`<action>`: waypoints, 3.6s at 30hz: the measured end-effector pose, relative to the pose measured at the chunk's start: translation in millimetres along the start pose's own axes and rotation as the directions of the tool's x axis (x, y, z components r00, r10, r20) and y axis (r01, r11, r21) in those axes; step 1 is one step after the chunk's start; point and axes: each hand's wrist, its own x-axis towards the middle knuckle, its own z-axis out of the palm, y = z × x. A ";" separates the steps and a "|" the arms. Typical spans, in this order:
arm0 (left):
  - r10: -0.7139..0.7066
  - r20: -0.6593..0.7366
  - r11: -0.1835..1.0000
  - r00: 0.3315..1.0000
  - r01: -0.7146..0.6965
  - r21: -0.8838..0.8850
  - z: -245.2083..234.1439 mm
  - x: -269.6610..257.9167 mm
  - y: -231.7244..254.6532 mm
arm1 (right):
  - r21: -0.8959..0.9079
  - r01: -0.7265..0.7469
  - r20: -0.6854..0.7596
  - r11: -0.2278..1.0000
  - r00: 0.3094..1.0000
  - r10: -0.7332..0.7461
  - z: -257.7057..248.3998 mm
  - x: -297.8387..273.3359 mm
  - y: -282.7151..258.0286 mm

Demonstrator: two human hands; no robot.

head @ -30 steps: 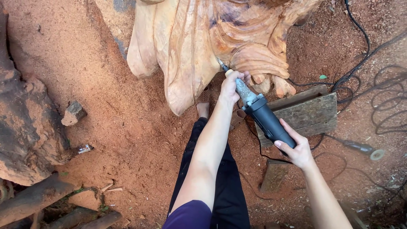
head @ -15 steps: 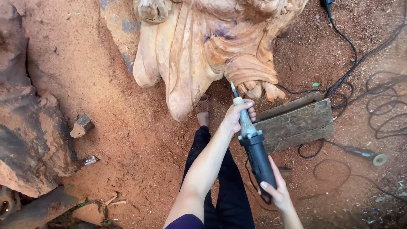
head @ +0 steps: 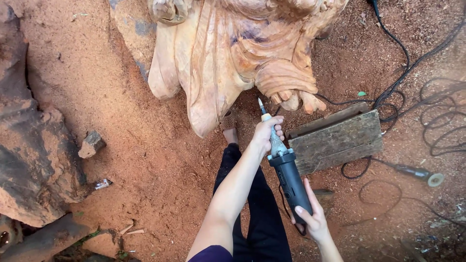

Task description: Carving intricate details into a large wooden sculpture using a handheld rotary tool

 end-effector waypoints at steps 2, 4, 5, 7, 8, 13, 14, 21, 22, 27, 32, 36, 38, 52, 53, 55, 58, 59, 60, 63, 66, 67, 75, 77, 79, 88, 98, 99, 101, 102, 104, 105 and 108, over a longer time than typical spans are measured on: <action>-0.013 0.004 1.000 1.000 0.013 -0.004 -1.3 3.5 3.2 | 0.002 -0.005 -0.012 1.000 1.000 0.005 6.0 2.4 -1.2; -0.020 0.007 1.000 1.000 0.021 -0.009 -2.0 4.1 9.5 | 0.003 -0.009 -0.019 1.000 1.000 0.009 11.6 5.6 -1.1; -0.009 0.050 1.000 0.999 0.009 0.013 -2.6 1.8 12.2 | 0.004 -0.011 -0.010 1.000 1.000 0.011 14.5 4.9 0.6; -0.002 0.095 0.999 0.995 -0.001 0.033 -2.1 -9.0 18.1 | 0.003 -0.013 -0.005 1.000 1.000 0.013 22.2 2.1 2.8; -0.001 0.098 0.998 0.995 -0.005 0.059 -0.6 -17.5 21.2 | 0.031 -0.027 0.007 0.999 1.000 0.027 26.7 0.2 3.1; -0.040 0.099 0.992 0.994 0.028 0.120 -5.5 -31.9 28.3 | 0.104 -0.059 0.089 0.993 0.995 0.049 37.1 -0.3 -0.3; -0.058 0.101 0.991 0.993 0.045 0.126 -8.2 -31.0 28.4 | 0.181 -0.094 0.175 0.979 0.983 0.062 37.9 1.5 -3.0; -0.138 0.156 0.989 0.978 0.127 0.079 -8.8 -9.6 42.7 | 0.270 -0.129 0.104 0.954 0.989 0.104 61.8 25.4 -10.6; -0.143 0.159 0.988 0.977 0.133 0.075 -10.8 0.5 44.8 | 0.266 -0.130 0.098 0.955 0.989 0.107 64.3 29.8 -14.9; -0.145 0.162 0.988 0.976 0.152 -0.034 -12.7 36.3 63.3 | 0.100 -0.122 -0.039 0.987 0.991 0.126 77.4 55.7 -41.5; -0.147 0.129 0.989 0.981 0.150 -0.014 -11.5 47.7 78.5 | 0.131 -0.138 -0.060 0.982 0.987 0.146 97.2 71.2 -51.6; -0.155 0.093 0.988 0.984 0.156 -0.006 -9.1 48.7 86.1 | 0.118 -0.129 -0.083 0.985 0.987 0.139 101.4 77.4 -49.8; -0.158 0.102 0.987 0.982 0.159 0.003 -7.0 48.4 87.5 | 0.113 -0.124 -0.077 0.986 0.988 0.133 103.2 77.4 -53.1; -0.192 0.174 0.978 0.966 0.175 0.111 30.1 37.1 106.8 | 0.102 -0.091 -0.201 0.991 0.973 0.110 123.9 76.7 -74.7; -0.198 0.162 0.978 0.967 0.184 0.101 28.8 37.3 106.7 | 0.097 -0.128 -0.209 0.987 0.967 0.145 125.5 75.7 -80.0; -0.206 0.152 0.977 0.967 0.193 0.093 22.7 35.5 106.6 | 0.093 -0.163 -0.219 0.982 0.959 0.180 125.5 72.2 -88.1; -0.216 0.099 0.976 0.971 0.212 0.041 16.4 32.5 108.4 | 0.137 -0.173 -0.215 0.975 0.956 0.199 128.0 64.1 -97.8; -0.226 0.102 0.974 0.969 0.224 0.035 16.4 33.6 107.2 | 0.167 -0.141 -0.185 0.976 0.968 0.172 133.7 60.1 -99.4; -0.237 0.106 0.971 0.966 0.235 0.030 16.2 34.8 106.0 | 0.198 -0.111 -0.156 0.974 0.977 0.143 139.5 56.1 -100.8; -0.255 0.144 0.960 0.956 0.232 0.157 41.0 25.7 117.5 | 0.238 -0.007 -0.182 0.971 0.982 0.051 163.5 52.9 -112.1; -0.271 0.149 0.953 0.951 0.244 0.179 54.3 39.3 118.2 | 0.350 0.019 -0.243 0.936 0.967 0.071 171.0 61.5 -120.1; -0.272 0.149 0.952 0.951 0.243 0.184 55.3 40.6 121.1 | 0.353 0.023 -0.245 0.935 0.967 0.068 172.5 63.8 -124.9; -0.352 0.201 0.936 0.914 0.349 0.050 40.2 45.1 131.5 | 0.129 -0.168 -0.214 0.977 0.958 0.193 173.8 69.6 -159.7; -0.342 0.224 0.938 0.913 0.347 0.018 30.9 49.3 127.1 | 0.128 -0.184 -0.203 0.975 0.957 0.207 172.3 68.4 -158.3; -0.324 0.249 0.941 0.913 0.339 -0.017 24.7 52.8 125.1 | 0.122 -0.197 -0.188 0.973 0.958 0.218 173.4 69.0 -160.0; -0.392 0.354 0.894 0.849 0.442 -0.070 9.6 55.1 120.0 | 0.015 -0.300 -0.251 0.954 0.922 0.294 178.2 68.6 -160.8; -0.376 0.340 0.893 0.862 0.435 -0.117 -7.6 69.3 100.1 | -0.077 -0.244 -0.278 0.967 0.936 0.214 158.2 61.6 -145.3; -0.364 0.332 0.901 0.870 0.419 -0.112 -6.1 68.6 98.7 | -0.059 -0.222 -0.283 0.973 0.939 0.197 155.8 59.9 -143.6; -0.375 0.326 0.909 0.868 0.413 -0.053 9.3 65.9 101.4 | -0.031 -0.220 -0.312 0.975 0.929 0.200 157.5 58.3 -150.9; -0.386 0.321 0.913 0.865 0.407 0.001 18.4 64.0 102.9 | -0.008 -0.220 -0.341 0.975 0.918 0.205 158.0 57.0 -155.7; -0.394 0.296 0.912 0.870 0.411 0.006 32.4 65.1 103.0 | 0.031 -0.184 -0.348 0.982 0.919 0.183 153.8 58.1 -161.1; -0.403 0.269 0.909 0.875 0.418 0.003 40.7 66.2 103.9 | 0.067 -0.154 -0.356 0.986 0.919 0.168 151.4 59.4 -164.5; -0.387 0.264 0.920 0.884 0.387 0.051 58.3 82.7 92.0 | 0.243 -0.106 -0.312 0.964 0.933 0.181 142.8 60.4 -177.2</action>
